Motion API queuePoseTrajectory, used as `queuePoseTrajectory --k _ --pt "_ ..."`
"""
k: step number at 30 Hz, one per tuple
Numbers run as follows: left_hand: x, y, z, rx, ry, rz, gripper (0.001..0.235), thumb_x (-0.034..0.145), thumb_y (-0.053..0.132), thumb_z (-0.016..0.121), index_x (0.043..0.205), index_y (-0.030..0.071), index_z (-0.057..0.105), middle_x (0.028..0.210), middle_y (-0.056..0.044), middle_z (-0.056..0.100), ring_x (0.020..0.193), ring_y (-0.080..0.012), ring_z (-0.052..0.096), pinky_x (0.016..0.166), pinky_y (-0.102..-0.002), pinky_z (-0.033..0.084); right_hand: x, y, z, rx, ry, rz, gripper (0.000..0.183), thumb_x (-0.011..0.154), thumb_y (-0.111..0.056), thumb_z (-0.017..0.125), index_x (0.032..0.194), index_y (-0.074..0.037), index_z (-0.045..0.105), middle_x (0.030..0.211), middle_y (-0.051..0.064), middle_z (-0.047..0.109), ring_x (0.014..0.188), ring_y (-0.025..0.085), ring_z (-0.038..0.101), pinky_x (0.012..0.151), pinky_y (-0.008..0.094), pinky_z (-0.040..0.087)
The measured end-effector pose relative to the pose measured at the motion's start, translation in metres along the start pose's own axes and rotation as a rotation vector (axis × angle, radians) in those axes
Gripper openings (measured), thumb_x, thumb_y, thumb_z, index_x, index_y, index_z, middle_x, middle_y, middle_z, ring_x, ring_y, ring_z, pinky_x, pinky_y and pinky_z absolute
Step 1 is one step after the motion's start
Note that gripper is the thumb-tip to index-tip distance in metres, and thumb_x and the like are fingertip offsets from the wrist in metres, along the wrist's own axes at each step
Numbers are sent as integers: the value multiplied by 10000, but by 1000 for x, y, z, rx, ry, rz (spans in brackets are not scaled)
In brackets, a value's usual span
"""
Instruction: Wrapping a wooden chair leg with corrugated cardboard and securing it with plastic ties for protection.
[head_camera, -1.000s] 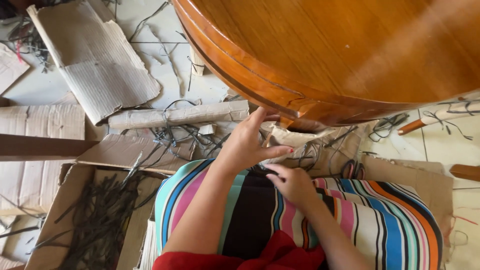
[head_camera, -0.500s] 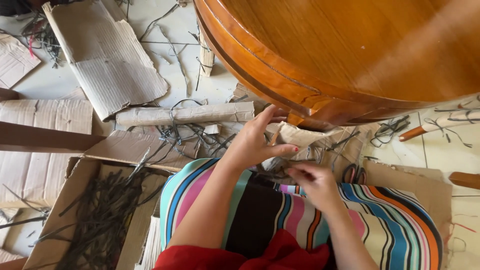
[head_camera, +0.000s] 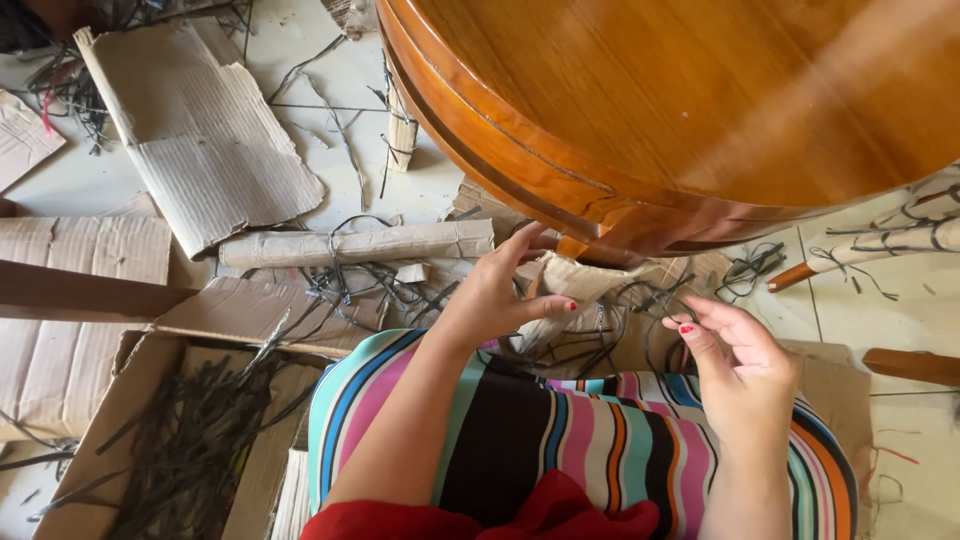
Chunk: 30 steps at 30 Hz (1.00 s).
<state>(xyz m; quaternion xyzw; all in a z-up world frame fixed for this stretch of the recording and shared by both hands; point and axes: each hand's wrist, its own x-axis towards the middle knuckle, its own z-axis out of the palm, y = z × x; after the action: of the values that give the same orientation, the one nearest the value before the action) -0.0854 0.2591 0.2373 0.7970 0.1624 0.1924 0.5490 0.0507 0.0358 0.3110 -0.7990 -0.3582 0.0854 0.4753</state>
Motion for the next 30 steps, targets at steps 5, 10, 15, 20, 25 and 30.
queuePoseTrajectory --k 5,10,15,20,25,30 --pt "-1 -4 0 45 -1 31 941 811 544 737 1515 49 357 1430 -123 623 1302 -327 611 1085 -465 485 8 13 -16 -118 -1 -283 164 938 81 734 1064 -24 734 1187 156 633 1152 253 625 972 304 602" --pt "-1 -5 -2 43 6 68 906 812 543 739 1503 68 396 1419 -150 627 1313 -312 615 1015 -463 527 10 -12 -19 87 43 -125 120 1099 29 565 1108 132 627 1057 225 697 909 312 754 918 345 631" --pt "-1 -4 -4 31 -9 37 946 786 563 742 1517 87 377 1427 -148 625 1318 -313 611 1015 -461 527 10 3 -20 -3 8 -157 183 1052 -89 613 1013 52 723 900 153 735 801 203 710 759 260 557" --pt "-1 -6 -3 3 -25 3 1026 743 595 740 1533 76 341 1431 -159 618 1330 -331 595 1055 -476 507 11 3 -10 -224 -21 -221 221 1013 54 642 1211 31 740 963 115 769 909 170 728 934 283 568" --pt "-1 -2 -6 -69 -77 -72 1013 708 610 740 1531 137 387 1485 -167 574 1363 -305 573 1053 -483 492 12 2 -2 -233 -30 -72 315 999 60 624 1307 -4 612 1237 61 730 1074 201 754 715 229 539" --pt "0 -25 4 -105 -107 -153 1023 703 633 760 1508 88 441 1427 -179 600 1314 -352 599 1083 -510 475 12 15 27 -30 73 -182 182 954 157 658 1126 112 695 1019 244 751 951 291 759 867 366 620"
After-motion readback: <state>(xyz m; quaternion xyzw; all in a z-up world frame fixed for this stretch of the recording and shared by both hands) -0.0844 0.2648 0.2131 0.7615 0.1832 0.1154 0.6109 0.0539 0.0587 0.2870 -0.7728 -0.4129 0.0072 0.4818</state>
